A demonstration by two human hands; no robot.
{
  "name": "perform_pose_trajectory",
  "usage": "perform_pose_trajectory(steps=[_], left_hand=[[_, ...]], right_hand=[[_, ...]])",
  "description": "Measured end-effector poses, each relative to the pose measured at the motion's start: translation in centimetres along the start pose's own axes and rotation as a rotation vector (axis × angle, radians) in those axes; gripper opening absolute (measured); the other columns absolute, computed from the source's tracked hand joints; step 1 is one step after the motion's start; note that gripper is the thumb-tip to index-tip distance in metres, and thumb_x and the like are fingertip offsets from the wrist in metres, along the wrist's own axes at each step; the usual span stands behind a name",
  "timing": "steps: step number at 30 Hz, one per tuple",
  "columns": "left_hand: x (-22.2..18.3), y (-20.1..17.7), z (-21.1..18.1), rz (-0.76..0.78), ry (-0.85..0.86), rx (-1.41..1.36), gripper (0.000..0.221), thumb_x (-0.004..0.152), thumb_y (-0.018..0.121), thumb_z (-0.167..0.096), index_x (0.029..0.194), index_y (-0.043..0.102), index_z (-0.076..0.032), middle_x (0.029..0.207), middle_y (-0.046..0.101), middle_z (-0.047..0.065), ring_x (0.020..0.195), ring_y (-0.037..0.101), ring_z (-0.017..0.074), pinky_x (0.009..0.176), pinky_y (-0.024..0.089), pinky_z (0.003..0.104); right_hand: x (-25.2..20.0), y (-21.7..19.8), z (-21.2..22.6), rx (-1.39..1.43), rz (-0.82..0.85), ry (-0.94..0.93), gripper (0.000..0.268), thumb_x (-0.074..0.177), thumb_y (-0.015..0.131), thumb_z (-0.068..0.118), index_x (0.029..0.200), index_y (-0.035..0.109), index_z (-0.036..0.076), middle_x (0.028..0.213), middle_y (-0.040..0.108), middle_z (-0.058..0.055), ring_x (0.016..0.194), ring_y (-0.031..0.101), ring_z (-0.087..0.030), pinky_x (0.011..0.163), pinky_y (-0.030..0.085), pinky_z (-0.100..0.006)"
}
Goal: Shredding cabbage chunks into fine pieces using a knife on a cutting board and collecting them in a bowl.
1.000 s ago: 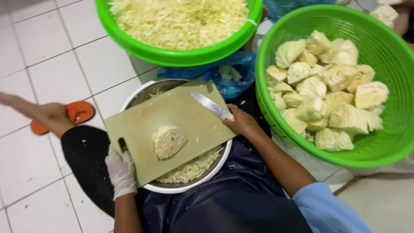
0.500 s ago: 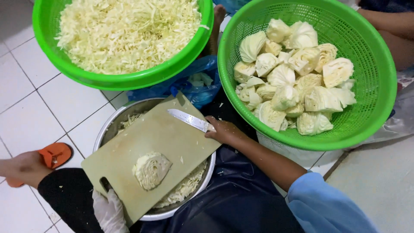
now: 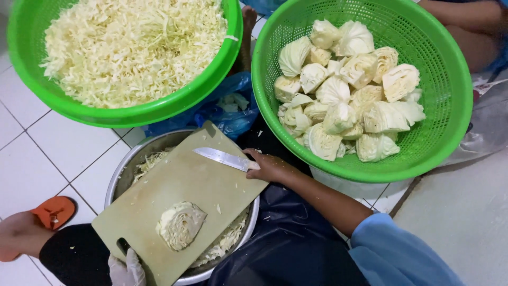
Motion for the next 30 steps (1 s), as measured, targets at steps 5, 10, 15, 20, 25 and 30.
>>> perform_pose_trajectory(steps=[5,10,15,20,25,30], left_hand=[[2.2,-0.8,3.9,-0.091,0.090,0.111,0.041,0.095,0.051,-0.026,0.123,0.057,0.003,0.102,0.063,0.023,0.087,0.059,0.0370,0.074,0.045,0.042],[4.3,-0.2,8.2,-0.079,0.148,-0.347,0.043,0.093,0.053,-0.019,0.130,0.053,0.002,0.101,0.061,0.019,0.081,0.060,0.0223,0.068,0.052,0.032],[6.0,0.0,12.1,-0.005,-0.045,-0.454,0.023,0.093,0.057,-0.023,0.107,0.054,-0.006,0.088,0.059,0.010,0.072,0.057,0.0149,0.066,0.048,0.028],[2.3,0.2,5.8,-0.041,-0.093,-0.546,0.027,0.088,0.057,-0.020,0.113,0.054,-0.010,0.098,0.062,0.006,0.082,0.062,0.0118,0.073,0.053,0.025],[2.5,-3.0,4.2,-0.127,0.071,-0.211,0.059,0.092,0.056,-0.024,0.142,0.035,-0.001,0.106,0.048,0.014,0.092,0.052,0.0225,0.081,0.043,0.035],[-1.9,-4.0,-7.5,-0.260,0.645,0.123,0.051,0.089,0.066,-0.006,0.131,0.046,0.013,0.124,0.040,0.025,0.109,0.043,0.0356,0.095,0.036,0.042]], right_hand=[[1.7,0.9,-1.7,0.188,0.071,-0.041,0.090,0.072,0.075,0.027,0.146,0.023,0.031,0.135,0.050,-0.014,0.112,0.056,-0.030,0.083,0.044,-0.034],[2.6,1.7,-1.8,0.319,0.136,-0.155,0.097,0.074,0.075,0.024,0.149,0.015,0.025,0.151,0.033,-0.010,0.131,0.040,-0.026,0.098,0.039,-0.034],[2.3,2.1,-1.8,0.464,0.177,-0.084,0.093,0.077,0.073,0.015,0.149,0.016,0.028,0.148,0.037,-0.010,0.111,0.061,-0.020,0.090,0.046,-0.032],[2.8,2.0,-2.4,0.354,0.117,-0.126,0.094,0.072,0.074,0.023,0.149,0.020,0.025,0.145,0.042,-0.008,0.123,0.048,-0.021,0.097,0.039,-0.030],[0.0,-0.3,0.3,0.110,0.050,-0.051,0.093,0.071,0.073,0.029,0.149,0.022,0.025,0.142,0.046,-0.012,0.121,0.052,-0.026,0.092,0.042,-0.033],[-3.4,-2.6,2.4,-0.092,-0.059,-0.008,0.081,0.080,0.062,0.041,0.148,0.021,0.030,0.151,0.035,-0.007,0.127,0.048,-0.030,0.089,0.044,-0.043]])
Point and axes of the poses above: each hand's wrist, its own x-axis towards the middle knuckle, its own y-axis out of the palm, z = x × y, the point moved 9 cm from there along x, towards the middle knuckle
